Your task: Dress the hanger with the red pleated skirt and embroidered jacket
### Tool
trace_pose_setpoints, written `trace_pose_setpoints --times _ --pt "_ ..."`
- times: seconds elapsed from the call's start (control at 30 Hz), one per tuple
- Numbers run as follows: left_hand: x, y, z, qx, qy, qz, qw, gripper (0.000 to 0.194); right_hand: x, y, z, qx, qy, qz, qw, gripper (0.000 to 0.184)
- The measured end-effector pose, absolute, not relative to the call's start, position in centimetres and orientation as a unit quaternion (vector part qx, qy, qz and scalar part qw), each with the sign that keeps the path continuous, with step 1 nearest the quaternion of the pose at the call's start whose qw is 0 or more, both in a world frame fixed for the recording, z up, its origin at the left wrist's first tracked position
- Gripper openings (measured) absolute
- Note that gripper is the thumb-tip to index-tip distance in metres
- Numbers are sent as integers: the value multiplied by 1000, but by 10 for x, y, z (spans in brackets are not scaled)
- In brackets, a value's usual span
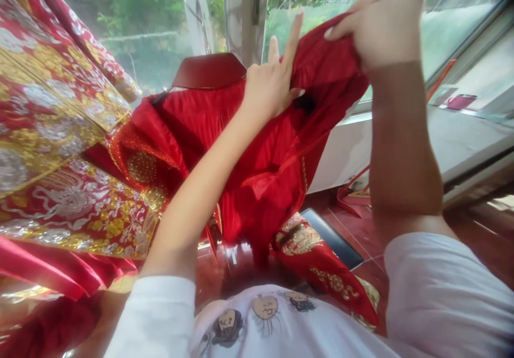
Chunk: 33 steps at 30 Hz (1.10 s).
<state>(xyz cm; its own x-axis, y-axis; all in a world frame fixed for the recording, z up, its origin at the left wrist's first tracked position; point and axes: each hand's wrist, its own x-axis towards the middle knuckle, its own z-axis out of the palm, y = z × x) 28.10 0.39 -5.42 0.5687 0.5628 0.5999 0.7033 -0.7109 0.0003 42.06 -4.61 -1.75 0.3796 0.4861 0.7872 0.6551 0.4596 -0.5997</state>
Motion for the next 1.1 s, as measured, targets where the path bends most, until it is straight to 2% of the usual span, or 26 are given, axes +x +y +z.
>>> trace_pose_setpoints --times 0.1,0.17,0.23,0.37,0.5,0.67,0.8,0.9,0.97,1.1 --pt "282 10 -56 -871 -367 -301 125 78 374 -58 -40 -570 -565 -280 527 25" --pt "281 13 -55 -883 -348 -287 133 64 354 -61 -70 -624 -584 -293 429 25" --pt "275 10 -49 -902 -313 -261 144 52 350 -59 -99 -652 -578 -283 400 22" --pt "247 0 -21 -904 -312 -223 191 16 374 -52 -135 -652 -539 -256 469 27" --pt "213 9 -2 -898 -314 -175 253 33 389 -51 -140 -644 -529 -206 512 37" --pt "200 32 -18 -903 -289 -268 171 22 383 -50 -131 -703 -504 -146 480 25" --pt "207 30 -27 -885 -334 -300 120 23 390 -44 -122 -680 -512 -119 511 36" --pt "211 26 -29 -880 -343 -306 123 24 405 -41 -113 -627 -534 -46 565 38" --pt "214 25 -32 -872 -348 -317 134 25 415 -39 -105 -593 -531 21 605 33" --pt "221 20 -35 -853 -365 -343 147 26 430 -35 -89 -572 -480 163 645 6"
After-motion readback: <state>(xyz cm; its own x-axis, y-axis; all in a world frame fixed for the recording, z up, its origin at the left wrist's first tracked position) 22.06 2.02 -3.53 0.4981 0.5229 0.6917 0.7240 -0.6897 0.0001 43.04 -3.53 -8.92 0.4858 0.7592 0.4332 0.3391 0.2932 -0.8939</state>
